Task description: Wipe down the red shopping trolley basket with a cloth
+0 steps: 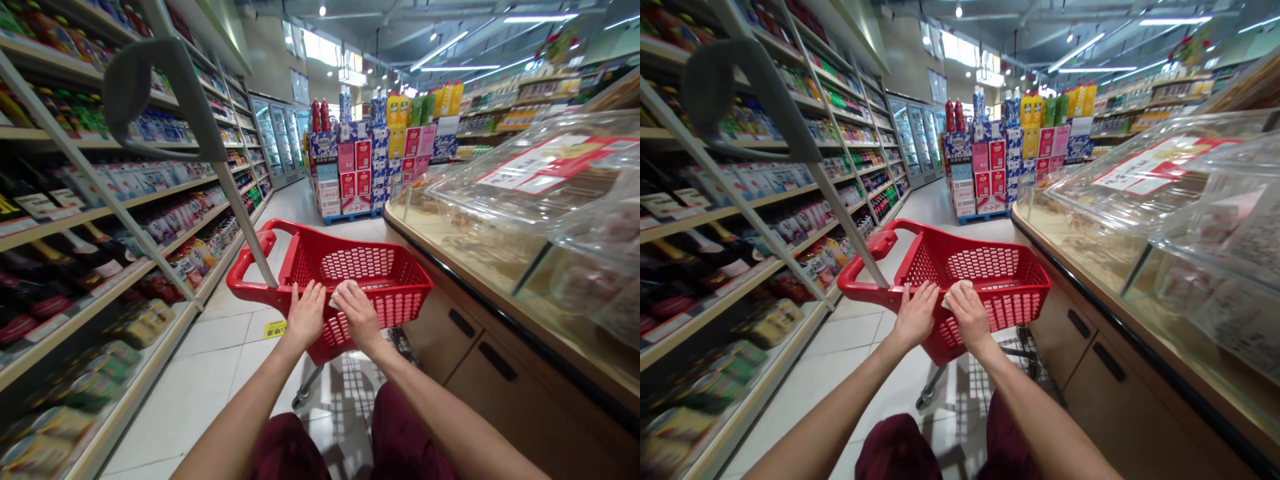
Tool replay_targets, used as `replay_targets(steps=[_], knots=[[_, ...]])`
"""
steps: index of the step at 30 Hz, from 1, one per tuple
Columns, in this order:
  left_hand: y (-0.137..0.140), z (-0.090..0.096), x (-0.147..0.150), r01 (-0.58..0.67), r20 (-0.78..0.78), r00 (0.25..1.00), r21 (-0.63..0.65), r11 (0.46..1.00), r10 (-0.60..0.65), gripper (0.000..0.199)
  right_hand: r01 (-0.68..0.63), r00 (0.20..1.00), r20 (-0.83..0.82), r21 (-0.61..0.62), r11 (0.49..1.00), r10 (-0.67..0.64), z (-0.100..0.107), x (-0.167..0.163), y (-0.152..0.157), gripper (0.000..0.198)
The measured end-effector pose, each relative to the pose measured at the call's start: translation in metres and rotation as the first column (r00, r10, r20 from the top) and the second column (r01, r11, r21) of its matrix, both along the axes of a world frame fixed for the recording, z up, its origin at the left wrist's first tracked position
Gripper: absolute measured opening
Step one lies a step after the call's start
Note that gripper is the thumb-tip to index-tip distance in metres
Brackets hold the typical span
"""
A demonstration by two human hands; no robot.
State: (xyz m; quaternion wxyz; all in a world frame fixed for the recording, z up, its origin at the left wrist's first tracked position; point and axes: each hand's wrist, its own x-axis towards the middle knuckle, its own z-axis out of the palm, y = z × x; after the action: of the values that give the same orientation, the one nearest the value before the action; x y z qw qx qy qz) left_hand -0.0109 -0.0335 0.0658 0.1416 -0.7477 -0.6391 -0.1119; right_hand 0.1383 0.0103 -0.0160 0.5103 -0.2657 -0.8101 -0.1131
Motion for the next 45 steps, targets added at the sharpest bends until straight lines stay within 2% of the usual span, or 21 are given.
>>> replay_targets(steps=[5, 11, 15, 17, 22, 27, 33, 38, 43, 45], knots=[[0.0, -0.003, -0.004, 0.028, -0.025, 0.999, -0.031, 0.999, -0.029, 0.053, 0.041, 0.995, 0.086, -0.005, 0.999, -0.04, -0.023, 0.025, 0.001, 0.03], [0.001, -0.01, 0.008, 0.005, -0.03, 1.0, -0.005, 1.0, -0.005, 0.055, 0.077, 0.997, -0.021, -0.058, 0.995, -0.078, -0.019, 0.049, 0.011, 0.035], [0.004, -0.019, 0.018, 0.024, -0.051, 0.998, -0.04, 0.999, -0.026, 0.057, 0.098, 0.995, 0.039, -0.079, 0.992, -0.095, -0.045, 0.069, 0.011, 0.037], [0.004, -0.022, 0.021, 0.02, -0.057, 0.998, -0.038, 0.999, -0.022, 0.058, 0.121, 0.992, 0.052, -0.118, 0.986, -0.115, -0.05, 0.076, 0.008, 0.039], [0.004, -0.025, 0.026, -0.013, -0.054, 0.998, -0.01, 1.0, 0.013, 0.059, 0.125, 0.992, -0.013, -0.11, 0.986, -0.127, -0.035, 0.083, 0.014, 0.037], [0.004, -0.029, 0.027, 0.007, -0.055, 0.998, -0.001, 1.0, -0.007, 0.061, 0.148, 0.988, 0.065, -0.136, 0.98, -0.14, -0.048, 0.095, 0.014, 0.039], [0.002, -0.032, 0.027, -0.014, -0.056, 0.998, 0.035, 0.999, 0.016, 0.06, 0.155, 0.988, -0.001, -0.148, 0.977, -0.157, -0.038, 0.104, 0.021, 0.038], [0.001, -0.034, 0.025, 0.013, -0.054, 0.998, 0.046, 0.999, -0.01, 0.061, 0.163, 0.985, 0.089, -0.176, 0.971, -0.15, -0.05, 0.118, 0.018, 0.04], [0.001, -0.034, 0.026, 0.0, -0.036, 0.999, 0.059, 0.998, 0.002, 0.061, 0.191, 0.981, 0.022, -0.176, 0.966, -0.19, -0.045, 0.135, 0.022, 0.043], [0.001, -0.034, 0.027, -0.007, -0.028, 1.0, 0.061, 0.998, 0.009, 0.061, 0.229, 0.973, 0.067, -0.191, 0.954, -0.22, -0.05, 0.143, 0.023, 0.043]])
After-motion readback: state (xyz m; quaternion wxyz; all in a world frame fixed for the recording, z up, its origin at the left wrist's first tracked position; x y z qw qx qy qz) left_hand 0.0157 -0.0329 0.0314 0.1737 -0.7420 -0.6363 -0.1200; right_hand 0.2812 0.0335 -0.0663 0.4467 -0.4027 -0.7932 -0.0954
